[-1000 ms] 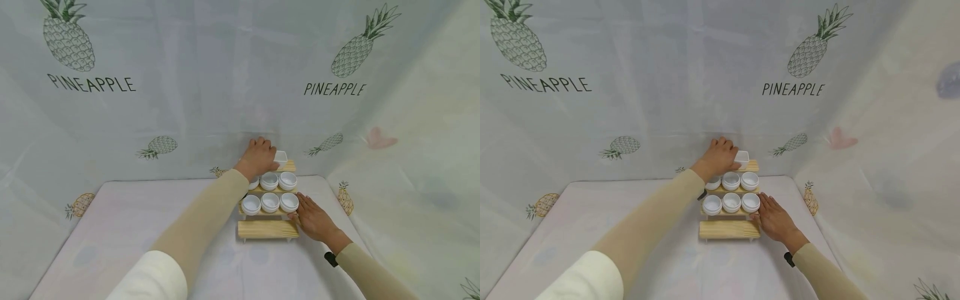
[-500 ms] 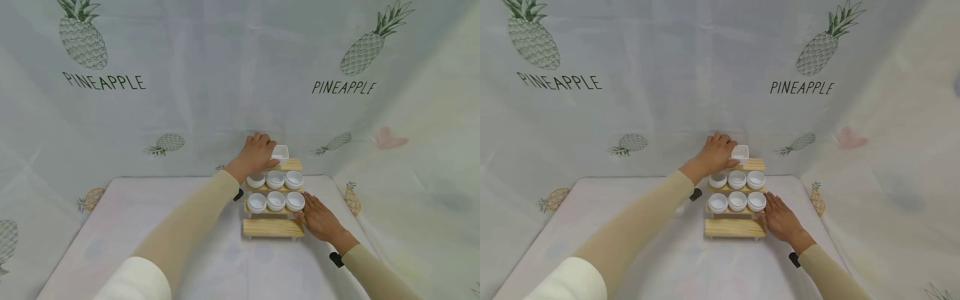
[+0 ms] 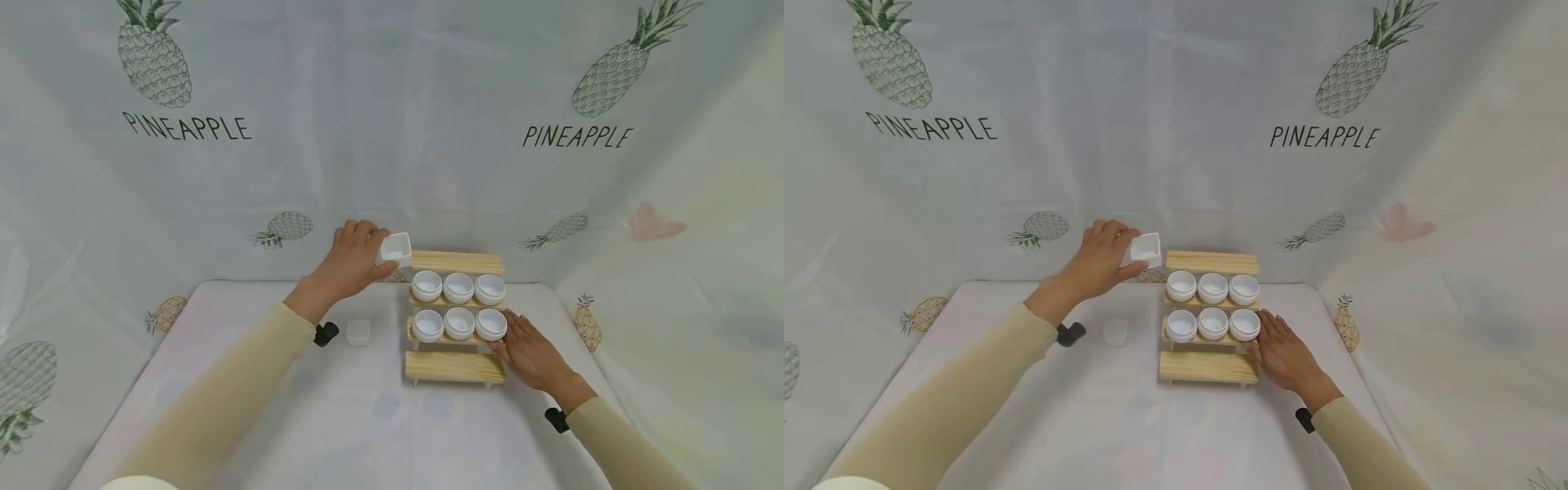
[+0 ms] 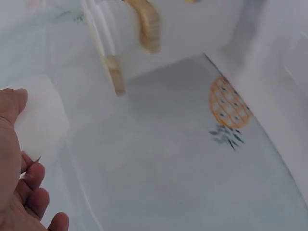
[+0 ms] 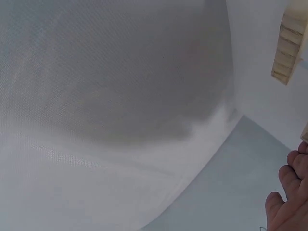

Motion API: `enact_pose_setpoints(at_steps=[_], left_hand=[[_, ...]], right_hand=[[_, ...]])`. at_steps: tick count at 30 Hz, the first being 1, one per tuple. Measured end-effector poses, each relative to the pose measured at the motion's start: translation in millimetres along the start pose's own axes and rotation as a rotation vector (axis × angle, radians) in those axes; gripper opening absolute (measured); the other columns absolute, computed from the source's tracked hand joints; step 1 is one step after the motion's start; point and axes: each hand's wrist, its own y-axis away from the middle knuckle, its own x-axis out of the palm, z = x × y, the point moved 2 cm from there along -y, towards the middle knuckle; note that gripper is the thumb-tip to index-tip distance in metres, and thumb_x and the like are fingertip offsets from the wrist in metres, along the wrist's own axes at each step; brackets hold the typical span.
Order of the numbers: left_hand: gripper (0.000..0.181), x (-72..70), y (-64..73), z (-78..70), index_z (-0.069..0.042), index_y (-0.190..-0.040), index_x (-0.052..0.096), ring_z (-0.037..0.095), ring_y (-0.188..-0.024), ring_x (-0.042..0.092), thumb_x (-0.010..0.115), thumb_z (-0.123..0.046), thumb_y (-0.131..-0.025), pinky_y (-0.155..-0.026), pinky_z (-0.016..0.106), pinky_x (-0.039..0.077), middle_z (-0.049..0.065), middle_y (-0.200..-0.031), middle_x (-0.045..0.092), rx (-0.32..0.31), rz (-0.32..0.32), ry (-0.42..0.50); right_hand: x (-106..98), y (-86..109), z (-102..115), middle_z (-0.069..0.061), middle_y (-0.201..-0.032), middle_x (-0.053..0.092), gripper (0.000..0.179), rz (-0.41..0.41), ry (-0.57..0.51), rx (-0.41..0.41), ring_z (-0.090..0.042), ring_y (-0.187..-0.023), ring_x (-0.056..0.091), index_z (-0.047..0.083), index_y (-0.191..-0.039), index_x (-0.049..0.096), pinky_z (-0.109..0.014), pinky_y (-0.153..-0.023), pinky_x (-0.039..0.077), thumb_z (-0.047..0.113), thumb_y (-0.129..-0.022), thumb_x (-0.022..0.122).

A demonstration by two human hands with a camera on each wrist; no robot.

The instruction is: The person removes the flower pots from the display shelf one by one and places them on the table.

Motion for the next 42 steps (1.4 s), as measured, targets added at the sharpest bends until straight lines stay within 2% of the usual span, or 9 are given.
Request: enact_pose_setpoints(at_steps=[5,9,12,16,21,29,35,42], left_hand=[[0.062,-4.3,35.2,24.3,-0.001,-0.145,0.055,0.039,-0.12,0.044,0.069,-0.045,-0.102,-0.1,0.054,0.037,0.019,-0.136,0.055,-0.025,0.012,-0.03],[0.061,-1.8,59.4,38.8,0.002,-0.14,0.058,0.039,-0.114,0.046,0.074,-0.04,-0.099,-0.096,0.053,0.038,0.021,-0.131,0.058,-0.047,0.033,-0.025],[0.061,2.0,75.8,49.7,0.003,-0.139,0.059,0.037,-0.111,0.047,0.078,-0.038,-0.097,-0.093,0.052,0.039,0.021,-0.127,0.058,-0.083,0.073,-0.026],[0.064,9.3,90.8,63.7,0.002,-0.14,0.06,0.036,-0.11,0.047,0.081,-0.037,-0.094,-0.093,0.051,0.039,0.019,-0.125,0.059,-0.122,0.13,-0.018],[0.064,21.9,105.5,82.9,0.001,-0.14,0.059,0.035,-0.112,0.046,0.08,-0.039,-0.095,-0.095,0.052,0.037,0.017,-0.125,0.058,-0.136,0.185,-0.013],[0.065,52.4,125.0,104.9,-0.003,-0.143,0.06,0.032,-0.113,0.046,0.081,-0.04,-0.094,-0.097,0.052,0.038,0.014,-0.125,0.058,-0.152,0.241,0.009],[0.064,70.6,134.7,110.7,-0.008,-0.143,0.064,0.031,-0.111,0.046,0.084,-0.04,-0.091,-0.095,0.051,0.037,0.012,-0.122,0.059,-0.2,0.286,0.058],[0.064,87.7,140.6,109.4,-0.01,-0.144,0.063,0.031,-0.111,0.046,0.082,-0.041,-0.092,-0.096,0.052,0.038,0.011,-0.123,0.057,-0.228,0.339,0.061]], right_hand=[[0,0.6,-1,-0.035,-0.164,0.032,0.072,-0.013,-0.015,-0.006,-0.051,-0.153,0.032,-0.016,-0.156,0.031,-0.058,-0.124,0.025,0.04,-0.113,0.045],[-1,0.5,0,-0.035,-0.164,0.032,0.073,-0.005,-0.019,0.005,-0.051,-0.153,0.031,-0.017,-0.156,0.031,-0.058,-0.124,0.025,0.04,-0.113,0.046],[0,-0.9,1,-0.035,-0.164,0.031,0.074,0.009,-0.018,0.009,-0.05,-0.154,0.031,-0.017,-0.156,0.031,-0.058,-0.125,0.025,0.041,-0.113,0.045],[0,-1.6,0,-0.035,-0.165,0.029,0.073,0.023,-0.018,0.01,-0.05,-0.154,0.029,-0.017,-0.156,0.03,-0.059,-0.125,0.025,0.04,-0.114,0.044],[0,-1.6,1,-0.035,-0.165,0.031,0.073,0.015,-0.012,0.011,-0.05,-0.154,0.03,-0.017,-0.156,0.031,-0.059,-0.124,0.025,0.04,-0.113,0.044],[0,-2.7,1,-0.035,-0.165,0.03,0.073,0.019,-0.006,0.003,-0.05,-0.154,0.03,-0.017,-0.156,0.031,-0.059,-0.124,0.026,0.041,-0.114,0.043],[1,-2.7,0,-0.035,-0.165,0.03,0.072,0.024,0.011,-0.002,-0.049,-0.155,0.03,-0.018,-0.156,0.031,-0.059,-0.124,0.026,0.04,-0.114,0.044],[0,-1.8,1,-0.036,-0.164,0.032,0.072,0.013,0.012,-0.001,-0.049,-0.154,0.031,-0.019,-0.155,0.031,-0.059,-0.124,0.027,0.038,-0.113,0.046]])
